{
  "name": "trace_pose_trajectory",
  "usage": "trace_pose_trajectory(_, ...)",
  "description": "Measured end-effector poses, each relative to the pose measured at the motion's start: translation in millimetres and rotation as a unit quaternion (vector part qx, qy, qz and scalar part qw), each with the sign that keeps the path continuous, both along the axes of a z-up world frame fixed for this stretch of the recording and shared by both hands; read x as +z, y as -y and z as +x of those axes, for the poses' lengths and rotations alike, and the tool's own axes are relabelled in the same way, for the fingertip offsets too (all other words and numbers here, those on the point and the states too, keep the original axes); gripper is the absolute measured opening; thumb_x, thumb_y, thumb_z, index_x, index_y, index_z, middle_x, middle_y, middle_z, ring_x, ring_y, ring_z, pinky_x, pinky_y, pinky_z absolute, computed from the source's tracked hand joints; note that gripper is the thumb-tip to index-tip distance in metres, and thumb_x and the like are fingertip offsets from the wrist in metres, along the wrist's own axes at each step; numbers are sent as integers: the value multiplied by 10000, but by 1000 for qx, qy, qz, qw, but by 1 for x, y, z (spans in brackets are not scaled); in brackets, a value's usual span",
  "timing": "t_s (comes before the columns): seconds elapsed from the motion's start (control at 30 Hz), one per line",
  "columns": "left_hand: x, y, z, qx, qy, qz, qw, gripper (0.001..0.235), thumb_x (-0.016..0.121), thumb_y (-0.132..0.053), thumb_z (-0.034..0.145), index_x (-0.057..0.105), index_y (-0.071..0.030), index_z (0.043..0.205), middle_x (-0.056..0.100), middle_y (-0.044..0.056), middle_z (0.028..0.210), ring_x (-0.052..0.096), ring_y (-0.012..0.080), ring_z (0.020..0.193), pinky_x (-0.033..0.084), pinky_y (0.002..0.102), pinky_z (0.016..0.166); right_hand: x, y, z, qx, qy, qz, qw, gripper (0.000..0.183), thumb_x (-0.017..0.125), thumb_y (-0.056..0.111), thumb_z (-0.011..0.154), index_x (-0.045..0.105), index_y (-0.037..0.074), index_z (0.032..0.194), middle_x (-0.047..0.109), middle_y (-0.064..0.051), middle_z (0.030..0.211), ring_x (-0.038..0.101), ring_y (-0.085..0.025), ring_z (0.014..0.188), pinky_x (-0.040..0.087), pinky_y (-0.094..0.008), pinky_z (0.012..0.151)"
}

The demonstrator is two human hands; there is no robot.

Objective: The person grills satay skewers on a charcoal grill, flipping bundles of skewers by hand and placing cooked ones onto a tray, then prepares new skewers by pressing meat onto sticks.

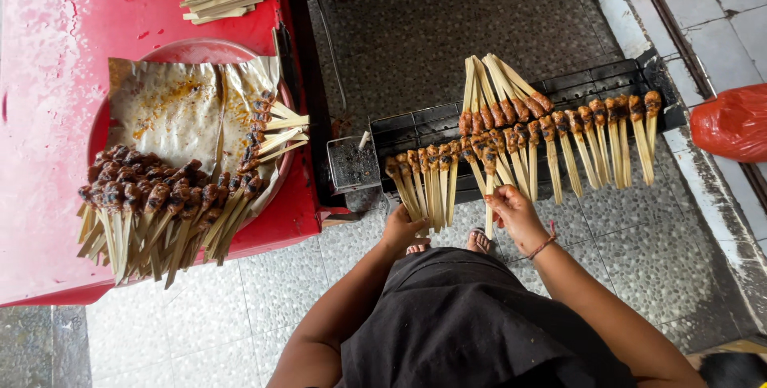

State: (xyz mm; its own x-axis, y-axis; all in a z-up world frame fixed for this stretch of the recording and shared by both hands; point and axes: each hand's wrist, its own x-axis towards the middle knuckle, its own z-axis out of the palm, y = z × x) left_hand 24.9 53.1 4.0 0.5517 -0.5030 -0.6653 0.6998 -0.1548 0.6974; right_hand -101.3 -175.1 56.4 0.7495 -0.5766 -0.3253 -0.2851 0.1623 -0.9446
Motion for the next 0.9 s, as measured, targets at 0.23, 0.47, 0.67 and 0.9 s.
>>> trace_pose_trajectory(0.23,-5,-2,2,55,-67,-40,995,363,706,-220,1021,547,-67,1310,689,176,1210,723,397,1034,608,703,728,-1,6,-7,-18,8,7,1000,173,750,184,948,591,119,931,540,9,687,607,-105,535,441,-180,405)
trace_pose_trajectory(0.47,-9,3,-5,108,-101,-52,988,295,690,-287,1025,578,-74,1195,687,133,1088,743,372,945,637,666,728,2,4,-28,-41,4,3,999,183,761,191,947,597,111,929,539,4,696,611,-112,538,461,-192,413)
trace_pose_trajectory(0.67,-4,13,-26,88,-182,-72,977,297,832,-74,898,558,5,979,590,103,758,647,289,643,593,724,783,4,6,-53,-77,-8,17,997,176,744,159,958,600,73,908,513,-22,662,587,-136,504,458,-221,403)
trace_pose_trajectory(0.9,-8,20,-62,-235,-182,-77,952,612,834,-364,945,594,-102,1443,658,134,1366,594,356,1318,504,515,1066,4,34,-89,-123,4,50,991,158,750,144,945,602,103,907,493,-9,712,575,-130,516,442,-210,409)
